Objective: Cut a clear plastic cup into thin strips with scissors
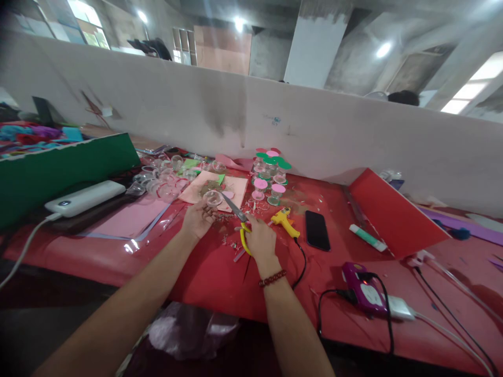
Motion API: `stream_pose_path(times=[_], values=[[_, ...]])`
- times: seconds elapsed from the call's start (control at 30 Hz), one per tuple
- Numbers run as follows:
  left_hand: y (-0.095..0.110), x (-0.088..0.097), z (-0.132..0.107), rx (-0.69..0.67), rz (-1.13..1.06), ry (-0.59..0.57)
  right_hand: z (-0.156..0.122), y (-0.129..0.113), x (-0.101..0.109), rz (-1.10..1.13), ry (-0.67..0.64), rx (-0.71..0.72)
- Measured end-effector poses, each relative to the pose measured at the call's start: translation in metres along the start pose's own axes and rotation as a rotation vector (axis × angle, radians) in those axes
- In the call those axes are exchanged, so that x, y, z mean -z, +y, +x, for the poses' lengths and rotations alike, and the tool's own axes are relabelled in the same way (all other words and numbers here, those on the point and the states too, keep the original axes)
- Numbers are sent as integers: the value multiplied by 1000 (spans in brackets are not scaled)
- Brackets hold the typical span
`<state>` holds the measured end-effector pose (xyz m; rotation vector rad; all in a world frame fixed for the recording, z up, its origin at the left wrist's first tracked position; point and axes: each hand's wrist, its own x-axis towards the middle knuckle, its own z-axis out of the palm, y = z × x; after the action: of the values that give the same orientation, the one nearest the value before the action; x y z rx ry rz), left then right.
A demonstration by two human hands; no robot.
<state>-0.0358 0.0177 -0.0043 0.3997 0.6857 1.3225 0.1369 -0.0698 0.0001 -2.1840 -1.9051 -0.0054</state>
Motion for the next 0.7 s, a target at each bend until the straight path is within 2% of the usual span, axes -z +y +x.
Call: stream_pose_path(times=[0.17, 0.27, 0.43, 0.7], values=[[1, 0, 0, -9, -4, 29, 2, -1, -1, 9, 81, -78], [2, 0, 0, -26, -8, 51, 1, -3, 1, 0, 119, -70], [3, -2, -3, -43, 6, 59, -1, -4, 0, -48, 108, -34], [2, -2, -2, -76, 8, 34, 0, -1, -4, -74, 97, -57]])
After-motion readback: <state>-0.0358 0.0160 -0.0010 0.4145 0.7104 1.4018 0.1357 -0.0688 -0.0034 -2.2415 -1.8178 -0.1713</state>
